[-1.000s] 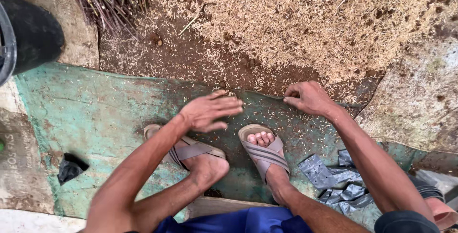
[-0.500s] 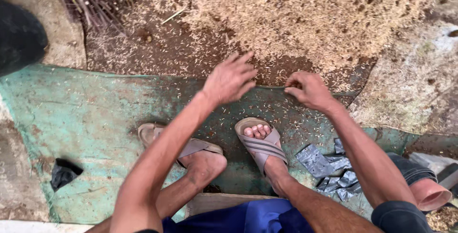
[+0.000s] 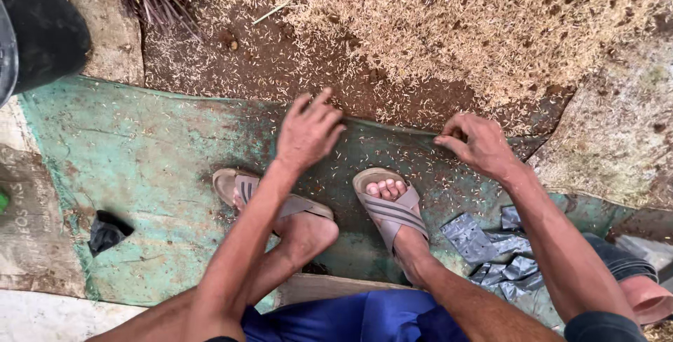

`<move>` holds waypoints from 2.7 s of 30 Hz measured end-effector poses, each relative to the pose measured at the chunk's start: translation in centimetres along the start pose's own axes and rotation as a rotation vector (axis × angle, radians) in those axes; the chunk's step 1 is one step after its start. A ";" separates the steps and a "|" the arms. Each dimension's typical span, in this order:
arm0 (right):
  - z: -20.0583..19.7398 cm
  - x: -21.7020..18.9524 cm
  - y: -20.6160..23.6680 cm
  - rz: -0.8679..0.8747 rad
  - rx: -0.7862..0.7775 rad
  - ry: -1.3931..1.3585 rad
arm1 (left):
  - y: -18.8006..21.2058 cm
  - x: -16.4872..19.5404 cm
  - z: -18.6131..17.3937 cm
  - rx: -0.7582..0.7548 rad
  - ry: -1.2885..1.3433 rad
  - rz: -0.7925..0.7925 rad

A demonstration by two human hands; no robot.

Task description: The person spreads a pile of light-colored wood shavings on a green tarp, then folds black plastic sheets into small cups and fills them with the shavings. The filled cups are placed into nearby terracotta pots.

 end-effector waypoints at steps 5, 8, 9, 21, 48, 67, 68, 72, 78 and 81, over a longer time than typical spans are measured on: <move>-0.4 0.5 -0.2 0.089 -0.087 -0.094 | 0.3 -2.4 -2.3 -0.037 0.061 -0.046; -0.8 0.2 -0.4 0.078 -0.084 -0.138 | 0.4 -2.8 -2.0 -0.028 0.148 -0.138; -0.9 0.0 -0.4 0.067 -0.077 -0.130 | 0.4 -2.6 -1.9 -0.021 0.132 -0.130; -4.6 8.7 4.5 0.158 -0.187 0.202 | -3.7 8.3 3.0 0.091 0.287 0.047; -6.7 16.8 9.6 0.178 -0.482 0.764 | -10.4 13.8 11.8 0.129 0.234 -0.031; -8.5 16.4 9.6 0.264 -0.371 0.967 | -9.7 24.2 16.3 -0.232 0.112 0.302; -8.4 16.6 9.6 0.260 -0.383 0.961 | -9.9 24.4 17.5 -0.312 0.133 0.230; -8.0 17.5 9.6 0.255 -0.452 1.026 | -11.4 24.1 19.7 -0.383 0.093 0.171; -10.3 14.2 9.8 0.121 -0.142 0.966 | -13.0 24.7 20.9 -0.506 -0.017 0.138; -12.8 12.6 12.8 0.236 0.264 0.833 | -13.1 25.1 20.9 -0.537 -0.052 0.133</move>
Point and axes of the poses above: each hand's wrist, its own y-axis away from the middle knuckle, its own z-axis out of the palm, x = y × z, the point moved 9 cm from there along -y, towards the middle knuckle, and after that the axes turned 11 degrees about y, right-handed, at the moved point
